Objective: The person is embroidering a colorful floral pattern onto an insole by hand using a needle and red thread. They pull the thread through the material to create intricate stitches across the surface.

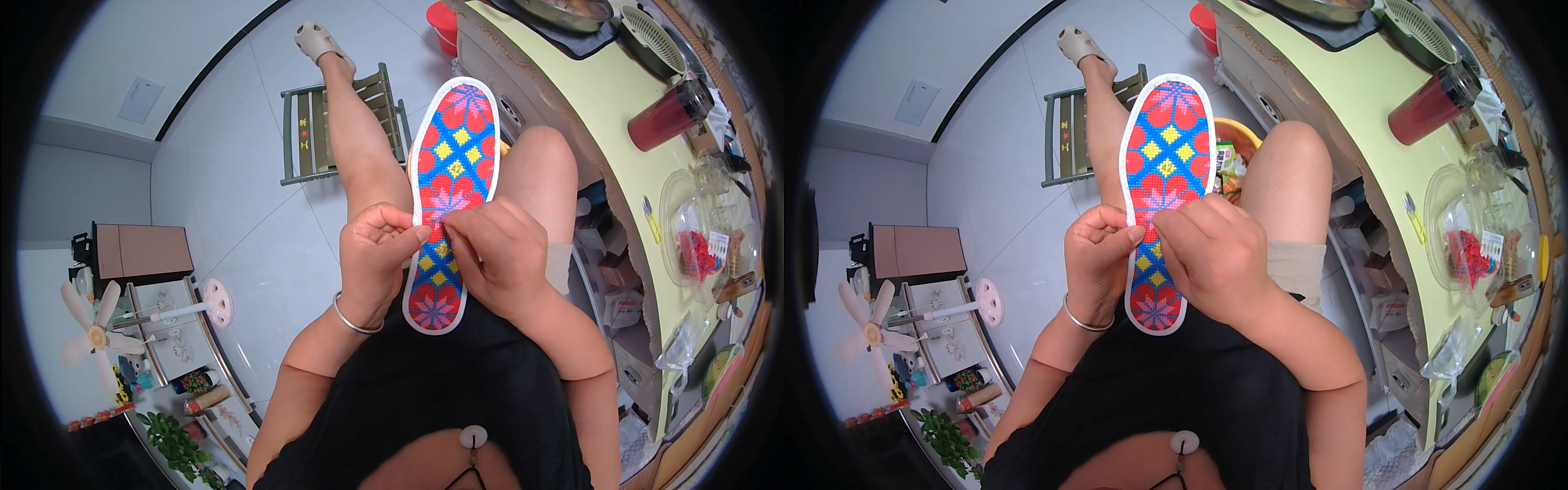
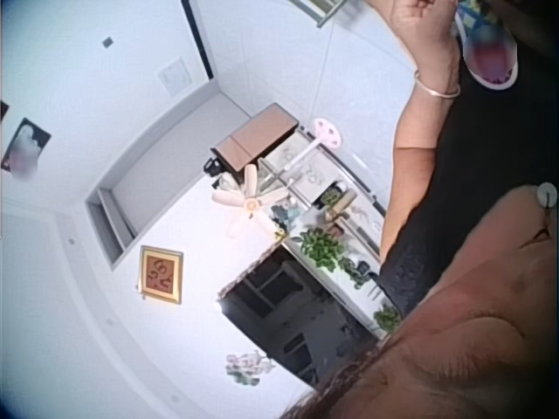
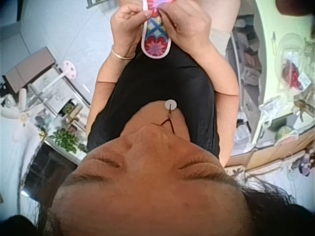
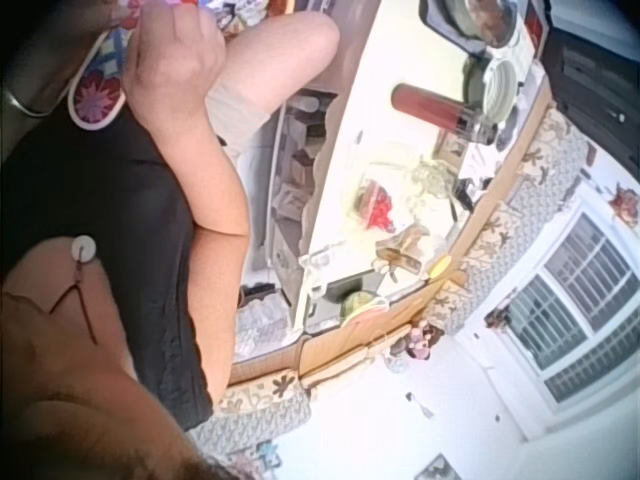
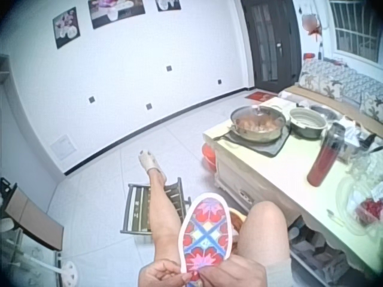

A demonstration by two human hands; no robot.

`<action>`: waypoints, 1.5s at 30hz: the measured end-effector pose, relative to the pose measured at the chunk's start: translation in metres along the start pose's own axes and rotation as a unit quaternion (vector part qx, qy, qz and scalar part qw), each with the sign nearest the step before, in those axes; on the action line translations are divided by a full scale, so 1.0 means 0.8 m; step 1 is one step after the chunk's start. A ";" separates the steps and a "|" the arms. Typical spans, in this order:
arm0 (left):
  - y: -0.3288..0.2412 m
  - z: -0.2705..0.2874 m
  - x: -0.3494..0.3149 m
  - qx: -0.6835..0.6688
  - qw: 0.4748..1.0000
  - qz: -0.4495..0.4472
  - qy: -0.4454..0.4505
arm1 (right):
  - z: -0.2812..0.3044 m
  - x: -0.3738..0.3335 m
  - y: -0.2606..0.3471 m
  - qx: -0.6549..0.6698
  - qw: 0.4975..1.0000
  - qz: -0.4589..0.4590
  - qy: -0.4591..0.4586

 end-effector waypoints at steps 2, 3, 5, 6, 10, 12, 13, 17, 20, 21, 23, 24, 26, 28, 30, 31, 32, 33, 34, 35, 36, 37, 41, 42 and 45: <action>0.000 0.000 0.000 0.009 1.000 -0.002 -0.001 | -0.002 -0.001 -0.001 -0.008 1.000 0.001 -0.002; 0.001 0.000 0.001 0.013 1.000 -0.003 -0.001 | -0.003 -0.002 -0.001 -0.012 1.000 0.002 -0.003; 0.002 0.001 0.001 0.007 1.000 0.003 0.000 | -0.003 -0.003 -0.002 -0.011 1.000 0.000 -0.005; 0.002 0.001 0.000 0.004 1.000 0.006 0.000 | -0.003 -0.003 -0.002 -0.009 1.000 -0.001 -0.005; 0.004 0.003 0.000 0.005 1.000 0.008 -0.007 | -0.001 -0.002 -0.001 -0.005 1.000 -0.005 0.006; 0.004 0.003 0.000 0.005 1.000 0.010 -0.005 | 0.000 -0.003 -0.001 -0.006 1.000 -0.007 0.005; 0.004 0.003 0.000 0.004 1.000 0.009 -0.003 | -0.001 -0.004 -0.001 -0.009 1.000 -0.006 0.002; 0.003 0.000 -0.002 0.004 1.000 0.004 -0.004 | -0.003 -0.006 0.000 -0.031 1.000 0.000 0.002; 0.004 0.004 -0.003 0.046 0.999 -0.012 -0.007 | -0.006 -0.007 0.003 -0.060 0.998 0.012 0.019; 0.004 0.005 -0.004 0.067 0.998 -0.018 -0.007 | -0.007 -0.008 0.004 -0.070 0.997 0.017 0.026; 0.001 0.000 -0.005 0.078 0.996 -0.036 -0.003 | -0.008 -0.010 0.007 -0.080 0.996 0.012 0.039; 0.000 -0.003 -0.006 0.084 0.995 -0.046 -0.003 | -0.009 -0.010 0.009 -0.083 0.995 0.010 0.046; 0.002 -0.006 -0.010 0.107 0.991 -0.077 -0.006 | -0.016 -0.010 0.010 -0.092 0.993 0.005 0.072; 0.001 -0.006 -0.010 0.118 0.989 -0.090 -0.005 | -0.018 -0.011 0.009 -0.095 0.993 -0.008 0.069; -0.001 -0.004 -0.009 0.119 0.989 -0.087 -0.002 | -0.015 -0.009 0.006 -0.089 0.995 -0.026 0.037; -0.002 -0.004 -0.009 0.121 0.988 -0.091 -0.002 | -0.013 -0.010 0.006 -0.088 0.995 -0.020 0.033; -0.003 -0.004 -0.009 0.123 0.988 -0.095 -0.002 | -0.010 -0.013 0.006 -0.088 0.996 -0.014 0.030; -0.003 -0.006 -0.010 0.124 0.987 -0.098 -0.001 | -0.007 -0.015 0.007 -0.088 0.996 -0.009 0.027; -0.002 -0.006 -0.011 0.142 0.984 -0.109 0.004 | -0.010 -0.015 0.007 -0.097 0.994 -0.013 0.052; 0.002 -0.005 -0.011 0.160 0.980 -0.119 0.009 | -0.014 -0.014 0.008 -0.106 0.991 -0.018 0.076; 0.002 -0.006 -0.011 0.177 0.975 -0.132 0.014 | -0.017 -0.013 0.008 -0.116 0.988 -0.021 0.100; 0.001 -0.005 -0.010 0.149 0.982 -0.119 0.006 | -0.008 -0.006 0.009 -0.096 0.994 -0.005 0.051; -0.012 0.001 -0.004 0.063 0.992 -0.105 0.025 | 0.031 -0.002 -0.021 0.080 0.984 -0.130 -0.087; -0.012 0.000 -0.001 0.037 0.994 -0.093 0.046 | 0.025 -0.011 -0.043 0.192 0.950 -0.227 -0.091; -0.005 -0.007 0.004 -0.012 0.995 -0.028 0.091 | -0.022 -0.038 -0.062 0.492 0.738 -0.460 -0.044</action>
Point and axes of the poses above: each hand's wrist, its own x-axis towards the middle knuckle, its own z-axis out of the back of the hand, y = z × x, the point moved 5 cm from there along x, towards the middle knuckle, and after that the axes turned 5 degrees about -x, right-handed, at the moved point
